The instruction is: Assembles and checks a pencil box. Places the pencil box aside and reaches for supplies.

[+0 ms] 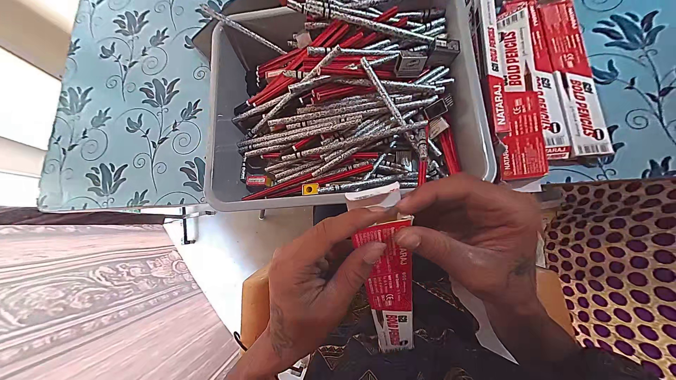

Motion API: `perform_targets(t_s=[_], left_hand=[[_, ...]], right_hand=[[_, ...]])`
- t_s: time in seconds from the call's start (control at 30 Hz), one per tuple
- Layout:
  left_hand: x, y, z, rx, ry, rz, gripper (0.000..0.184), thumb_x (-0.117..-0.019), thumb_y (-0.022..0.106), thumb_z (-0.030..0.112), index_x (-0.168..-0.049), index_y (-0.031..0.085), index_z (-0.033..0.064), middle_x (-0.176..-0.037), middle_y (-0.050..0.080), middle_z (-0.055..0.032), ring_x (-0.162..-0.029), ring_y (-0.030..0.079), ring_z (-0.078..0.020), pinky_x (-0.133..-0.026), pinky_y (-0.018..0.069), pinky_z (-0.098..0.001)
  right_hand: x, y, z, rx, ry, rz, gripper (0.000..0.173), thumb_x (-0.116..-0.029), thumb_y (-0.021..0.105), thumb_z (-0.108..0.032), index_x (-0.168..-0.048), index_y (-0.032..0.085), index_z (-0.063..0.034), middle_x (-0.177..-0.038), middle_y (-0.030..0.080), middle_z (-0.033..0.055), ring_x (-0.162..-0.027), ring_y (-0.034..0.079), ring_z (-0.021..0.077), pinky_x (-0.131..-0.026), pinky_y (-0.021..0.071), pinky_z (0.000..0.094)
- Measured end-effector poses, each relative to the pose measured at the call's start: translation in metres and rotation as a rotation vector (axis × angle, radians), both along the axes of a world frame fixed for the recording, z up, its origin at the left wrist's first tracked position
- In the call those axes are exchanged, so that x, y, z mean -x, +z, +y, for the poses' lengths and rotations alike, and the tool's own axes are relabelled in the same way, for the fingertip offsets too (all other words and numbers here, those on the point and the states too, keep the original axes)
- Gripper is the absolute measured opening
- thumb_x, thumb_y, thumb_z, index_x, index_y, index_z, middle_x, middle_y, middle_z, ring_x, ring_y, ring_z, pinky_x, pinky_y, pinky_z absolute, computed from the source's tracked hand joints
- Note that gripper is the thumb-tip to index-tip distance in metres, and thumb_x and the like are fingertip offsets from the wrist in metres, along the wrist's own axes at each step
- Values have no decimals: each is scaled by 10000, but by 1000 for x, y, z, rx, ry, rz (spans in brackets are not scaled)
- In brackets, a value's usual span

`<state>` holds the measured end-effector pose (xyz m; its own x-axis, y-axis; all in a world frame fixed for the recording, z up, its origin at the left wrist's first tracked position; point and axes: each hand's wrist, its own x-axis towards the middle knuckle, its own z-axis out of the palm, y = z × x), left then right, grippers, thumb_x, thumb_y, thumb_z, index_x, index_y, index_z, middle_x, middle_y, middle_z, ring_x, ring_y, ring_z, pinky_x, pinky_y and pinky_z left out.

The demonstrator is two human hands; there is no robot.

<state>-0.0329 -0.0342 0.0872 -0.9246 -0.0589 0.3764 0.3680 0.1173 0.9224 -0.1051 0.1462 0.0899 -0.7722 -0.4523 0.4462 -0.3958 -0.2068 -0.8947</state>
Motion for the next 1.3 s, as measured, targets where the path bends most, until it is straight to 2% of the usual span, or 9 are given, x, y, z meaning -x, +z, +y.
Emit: perform_targets(t_s=[0.17, 0.27, 0.43, 0.63, 0.8, 0.87, 0.97, 1.1, 1.3], left_hand=[[-9, -20, 4, -39, 48, -136, 225, -1059, 544, 203, -1198, 709, 138, -1074, 727, 104, -853, 682, 36, -734, 586, -138], [-10, -32, 11, -33, 113, -157, 240, -1043, 558, 134, -1225, 707, 85, -1123, 663, 38, -869, 654, 3, -719, 575, -150], [-9, -33, 14, -89, 65, -269, 539, -988, 590, 56, -1486, 389, 94, -1164, 646, 39, -830, 679, -13, -659, 594, -155], [-7, -36, 15, -125, 20, -234, 479, -980, 601, 26, -1444, 494, 73, -1165, 664, 20, -831, 686, -20, -660, 593, -155], [-12, -34, 19, -181, 9, -212, 569, -950, 643, 18, -1445, 393, 144, -1154, 679, 85, -794, 696, -17, -662, 606, -165], [-13, -31, 20, -196, -6, -234, 609, -942, 646, 10, -1454, 344, 143, -1144, 682, 85, -798, 705, -18, -668, 609, -164], [-13, -27, 21, -201, -14, -274, 624, -937, 651, 10, -1459, 330, 129, -1088, 700, 87, -780, 698, -13, -651, 598, -154], [-13, -26, 20, -168, -38, -272, 576, -944, 644, 13, -1438, 372, 124, -1097, 699, 80, -759, 688, -9, -641, 592, -151], [-11, -26, 20, -128, -71, -199, 367, -978, 620, 25, -1340, 560, 33, -1178, 669, 6, -805, 683, -3, -671, 592, -141]], right_hand=[[-13, -23, 4, -81, -52, -94, 177, -964, 696, -151, -1132, 689, -95, -1014, 734, -71, -875, 706, 7, -759, 612, 160], [-16, -32, 8, -126, -68, -124, 171, -980, 669, -137, -1143, 679, -87, -1020, 728, -69, -883, 701, 10, -759, 606, 162], [-15, -39, 13, -138, -64, -195, 145, -981, 652, -114, -1123, 663, -83, -978, 707, -61, -819, 687, 8, -695, 598, 150], [-6, -35, 18, -153, -95, -108, 101, -1016, 602, -122, -1062, 684, -87, -952, 709, -86, -798, 689, 0, -681, 604, 160], [-6, -23, 13, -213, -99, -185, 313, -1064, 521, -140, -1352, 524, -18, -1051, 703, -62, -825, 710, 1, -670, 622, 159], [-7, -20, 10, -204, -104, -147, 260, -1064, 507, -125, -1238, 636, 18, -955, 704, -59, -754, 661, -18, -650, 575, 138], [-7, -16, 11, -184, -90, -158, 179, -1042, 543, -82, -1086, 707, -25, -930, 720, -70, -806, 685, -14, -715, 591, 146], [-7, -12, 17, -180, -50, -224, 131, -1000, 600, -51, -1064, 713, -32, -868, 724, -52, -729, 689, 7, -637, 593, 149], [-7, -8, 26, -222, -17, -227, 123, -996, 619, -74, -1036, 730, -39, -848, 735, -43, -675, 689, 20, -575, 593, 159]])
